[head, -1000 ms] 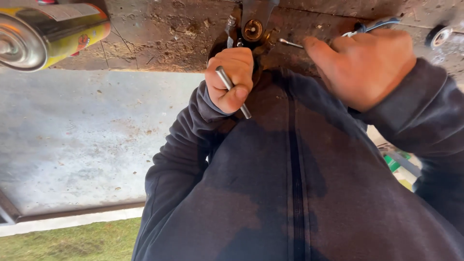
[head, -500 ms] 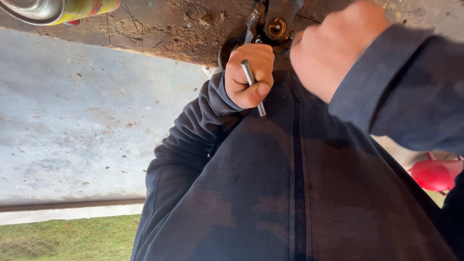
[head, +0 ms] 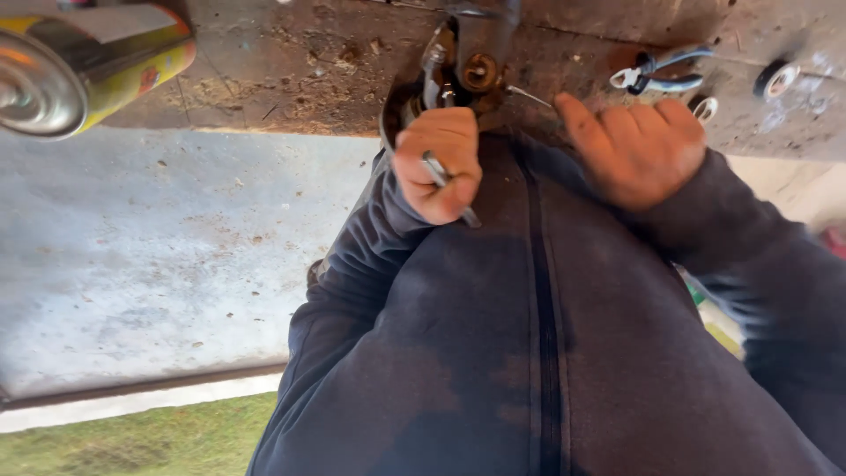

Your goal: Repairing or disassembling a universal joint component on a workbench using hand tools.

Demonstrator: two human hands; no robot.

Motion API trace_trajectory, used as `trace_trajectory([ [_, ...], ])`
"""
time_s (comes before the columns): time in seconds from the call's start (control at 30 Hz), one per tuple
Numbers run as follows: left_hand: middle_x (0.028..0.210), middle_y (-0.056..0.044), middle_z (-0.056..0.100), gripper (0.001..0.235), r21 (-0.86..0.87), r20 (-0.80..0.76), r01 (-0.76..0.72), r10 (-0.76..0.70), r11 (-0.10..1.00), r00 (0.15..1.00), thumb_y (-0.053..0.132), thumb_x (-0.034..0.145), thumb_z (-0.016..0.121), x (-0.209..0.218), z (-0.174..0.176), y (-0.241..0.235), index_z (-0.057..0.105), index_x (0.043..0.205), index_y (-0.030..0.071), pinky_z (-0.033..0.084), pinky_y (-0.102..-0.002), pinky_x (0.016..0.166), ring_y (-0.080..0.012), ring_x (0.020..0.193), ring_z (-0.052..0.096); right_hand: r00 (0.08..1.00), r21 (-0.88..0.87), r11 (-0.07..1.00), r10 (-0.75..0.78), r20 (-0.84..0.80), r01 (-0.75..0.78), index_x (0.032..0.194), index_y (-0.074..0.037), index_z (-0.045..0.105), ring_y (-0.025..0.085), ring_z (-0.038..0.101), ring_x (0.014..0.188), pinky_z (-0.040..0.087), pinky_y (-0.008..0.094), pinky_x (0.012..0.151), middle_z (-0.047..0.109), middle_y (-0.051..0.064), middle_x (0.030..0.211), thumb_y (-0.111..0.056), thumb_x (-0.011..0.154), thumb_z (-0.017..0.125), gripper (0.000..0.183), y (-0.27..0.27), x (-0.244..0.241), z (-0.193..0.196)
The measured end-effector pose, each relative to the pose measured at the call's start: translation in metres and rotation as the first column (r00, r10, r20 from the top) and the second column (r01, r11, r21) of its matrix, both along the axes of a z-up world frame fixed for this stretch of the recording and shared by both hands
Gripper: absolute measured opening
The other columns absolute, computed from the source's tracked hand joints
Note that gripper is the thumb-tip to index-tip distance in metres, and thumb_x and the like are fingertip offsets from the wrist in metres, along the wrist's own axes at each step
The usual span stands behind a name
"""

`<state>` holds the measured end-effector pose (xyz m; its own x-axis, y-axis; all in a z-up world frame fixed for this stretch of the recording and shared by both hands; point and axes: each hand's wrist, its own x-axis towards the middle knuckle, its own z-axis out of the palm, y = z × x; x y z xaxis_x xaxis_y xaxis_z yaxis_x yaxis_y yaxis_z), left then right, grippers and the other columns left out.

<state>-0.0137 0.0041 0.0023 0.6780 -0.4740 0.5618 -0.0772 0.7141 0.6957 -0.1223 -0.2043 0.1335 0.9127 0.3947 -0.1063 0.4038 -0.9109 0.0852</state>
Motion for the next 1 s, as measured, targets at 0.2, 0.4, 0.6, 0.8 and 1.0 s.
trace_trajectory([
  [0.2,0.051,-0.002,0.048,0.056,-0.054,-0.459,-0.172,0.128,0.984,0.879,0.039,0.098,0.066,0.007,0.006,0.021,0.045,0.056,0.008,0.031,-0.038,0.058,-0.02,0.048,0.042,0.907,0.239,0.875,-0.405,-0.116,0.421,0.143,-0.005,0.065,0.027,0.061,0.072,0.048,0.04,0.069,0.062,0.011,0.082,-0.006,0.103,0.068,0.041,-0.069,-0.146,-0.152],
  [0.4,0.05,-0.001,0.047,0.056,-0.024,-0.363,-0.048,0.037,0.999,0.931,0.042,0.1,0.064,0.006,0.0,0.017,0.049,0.058,0.008,0.032,-0.039,0.056,-0.0199,0.046,0.043,0.463,0.555,-0.069,-0.473,-0.75,0.829,0.154,-0.004,0.047,0.014,0.062,0.087,0.052,0.028,0.079,0.069,0.012,0.11,-0.019,0.113,0.063,0.046,-0.057,-0.096,-0.083],
  [0.6,0.059,-0.008,0.05,0.04,0.006,-0.104,0.048,-0.048,0.999,0.993,0.026,0.101,0.06,0.01,0.007,0.015,0.054,0.068,0.005,0.035,-0.043,0.06,-0.0287,0.054,0.049,0.828,0.836,0.048,0.119,-0.548,0.546,0.159,-0.007,0.033,0.022,0.057,0.131,0.048,0.031,0.11,0.052,0.02,0.151,-0.032,0.11,0.07,0.066,-0.051,-0.025,-0.032],
  [0.8,0.06,-0.006,0.053,0.033,0.021,-0.075,0.085,-0.083,0.996,0.994,0.022,0.096,0.061,0.007,-0.003,0.013,0.056,0.069,0.004,0.036,-0.042,0.059,-0.0266,0.055,0.049,0.988,0.352,0.924,-0.147,-0.039,0.151,0.115,-0.004,0.076,0.025,0.056,0.059,0.047,0.039,0.07,0.067,0.01,0.073,-0.015,0.093,0.077,0.024,-0.051,-0.012,0.016],
  [1.0,0.063,-0.007,0.054,0.033,0.051,-0.04,0.12,-0.118,0.992,0.992,0.024,0.096,0.061,0.008,-0.002,0.013,0.056,0.07,0.005,0.037,-0.04,0.059,-0.0284,0.058,0.05,0.894,0.629,0.64,-0.375,-0.245,0.441,0.092,-0.002,0.053,0.028,0.059,0.09,0.047,0.034,0.081,0.061,0.015,0.102,-0.011,0.114,0.057,0.024,-0.063,-0.056,-0.061],
])
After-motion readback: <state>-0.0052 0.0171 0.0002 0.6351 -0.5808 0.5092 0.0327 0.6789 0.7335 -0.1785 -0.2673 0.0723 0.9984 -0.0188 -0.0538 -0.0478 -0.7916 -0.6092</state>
